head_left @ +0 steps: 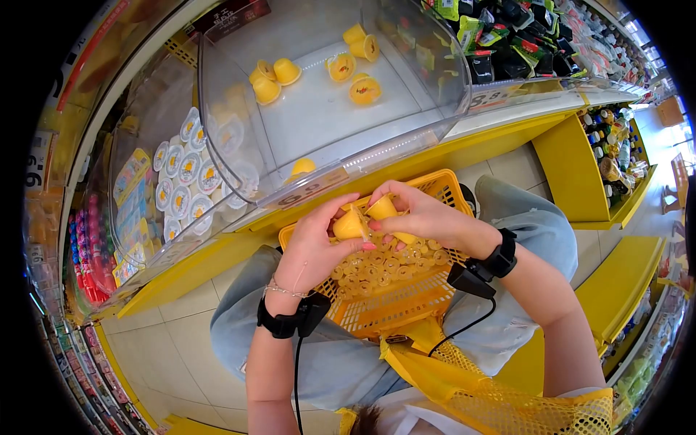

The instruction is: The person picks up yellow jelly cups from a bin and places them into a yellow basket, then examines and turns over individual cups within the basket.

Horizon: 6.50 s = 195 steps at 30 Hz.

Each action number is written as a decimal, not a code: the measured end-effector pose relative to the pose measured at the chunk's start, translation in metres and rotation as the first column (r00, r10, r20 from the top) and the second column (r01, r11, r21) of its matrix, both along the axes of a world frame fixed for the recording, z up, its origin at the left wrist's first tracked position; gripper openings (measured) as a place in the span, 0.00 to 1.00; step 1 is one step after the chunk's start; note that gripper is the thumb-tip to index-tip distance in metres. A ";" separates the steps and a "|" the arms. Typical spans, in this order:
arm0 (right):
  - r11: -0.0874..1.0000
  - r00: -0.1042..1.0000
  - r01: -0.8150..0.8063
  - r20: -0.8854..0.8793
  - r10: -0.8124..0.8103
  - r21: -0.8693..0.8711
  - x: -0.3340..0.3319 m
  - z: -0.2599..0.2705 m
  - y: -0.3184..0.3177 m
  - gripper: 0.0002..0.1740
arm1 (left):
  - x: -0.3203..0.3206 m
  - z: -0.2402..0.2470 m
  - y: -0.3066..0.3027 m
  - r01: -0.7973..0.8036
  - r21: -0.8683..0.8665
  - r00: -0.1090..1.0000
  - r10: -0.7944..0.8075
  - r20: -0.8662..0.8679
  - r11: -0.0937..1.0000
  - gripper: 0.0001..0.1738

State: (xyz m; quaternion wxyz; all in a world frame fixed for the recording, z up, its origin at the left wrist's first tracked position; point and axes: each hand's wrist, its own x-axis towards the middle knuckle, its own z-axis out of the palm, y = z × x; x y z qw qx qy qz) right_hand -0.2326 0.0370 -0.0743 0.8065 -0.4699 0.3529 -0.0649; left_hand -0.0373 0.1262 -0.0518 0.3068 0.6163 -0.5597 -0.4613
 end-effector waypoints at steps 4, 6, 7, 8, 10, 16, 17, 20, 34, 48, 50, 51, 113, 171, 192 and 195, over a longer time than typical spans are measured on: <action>0.999 0.999 -0.045 0.009 0.045 -0.008 0.000 -0.004 0.001 0.20 | -0.002 0.000 0.000 0.017 0.003 0.999 -0.017 -0.033 1.000 0.36; 0.999 0.999 -0.037 0.016 0.037 0.000 0.000 -0.004 0.001 0.20 | -0.002 0.002 0.000 0.022 0.015 0.998 -0.021 -0.061 1.000 0.35; 1.000 1.000 -0.030 0.008 0.030 0.005 0.000 -0.004 0.001 0.20 | -0.003 0.003 0.000 0.024 0.020 0.997 -0.023 -0.075 0.999 0.34; 1.000 1.000 -0.022 0.000 0.022 0.010 0.000 -0.003 0.002 0.20 | -0.003 0.004 0.000 0.025 0.021 0.998 -0.024 -0.062 0.999 0.33; 1.000 1.000 -0.014 -0.011 0.014 0.013 0.000 -0.002 0.001 0.20 | -0.003 0.006 0.000 0.027 0.023 0.999 -0.026 -0.037 0.999 0.32; 1.000 1.000 -0.003 -0.018 0.003 0.023 0.002 -0.006 0.001 0.22 | -0.001 0.000 0.000 0.043 -0.053 0.999 -0.042 0.015 0.998 0.32; 1.000 1.000 0.001 -0.021 0.000 0.024 0.002 -0.006 0.002 0.22 | -0.002 0.000 0.001 0.045 -0.042 0.999 -0.045 0.007 0.998 0.32; 1.000 1.000 0.004 -0.022 -0.004 0.025 0.002 -0.005 0.002 0.23 | -0.003 -0.001 0.001 0.051 -0.036 0.999 -0.051 0.004 0.998 0.34; 1.000 1.000 0.013 -0.014 -0.013 0.011 0.003 -0.004 0.003 0.23 | -0.003 -0.015 0.003 0.116 -0.097 0.971 -0.092 0.221 0.989 0.37; 1.000 0.999 0.002 -0.033 -0.001 0.022 0.003 -0.001 0.005 0.23 | -0.007 -0.024 0.004 0.165 -0.128 0.939 -0.115 0.325 0.978 0.32; 1.000 0.999 0.002 -0.033 -0.001 0.027 0.004 -0.001 0.006 0.23 | -0.007 -0.024 0.004 0.161 -0.115 0.936 -0.115 0.332 0.980 0.31; 1.000 1.000 -0.002 -0.029 0.002 0.029 0.003 -0.002 0.006 0.23 | -0.007 -0.025 0.004 0.162 -0.118 0.936 -0.114 0.333 0.980 0.30; 0.988 0.993 0.007 -0.119 -0.026 -0.155 0.013 -0.014 -0.012 0.25 | -0.045 -0.387 0.064 -0.423 0.843 -0.077 0.914 -0.398 0.331 0.23; 0.957 0.982 -0.139 -0.156 0.102 -0.253 0.012 -0.016 -0.003 0.27 | -0.016 -0.319 0.030 -0.277 0.927 0.038 0.967 -0.252 0.252 0.05; 0.854 0.889 -0.345 -0.427 0.165 -0.389 0.013 -0.043 -0.003 0.27 | -0.032 -0.201 -0.001 0.054 0.713 0.075 0.709 -0.701 0.699 0.17; 0.856 0.904 -0.321 -0.400 0.149 -0.406 0.012 -0.044 -0.004 0.26 | -0.036 -0.200 -0.001 0.045 0.721 0.124 0.712 -0.691 0.692 0.16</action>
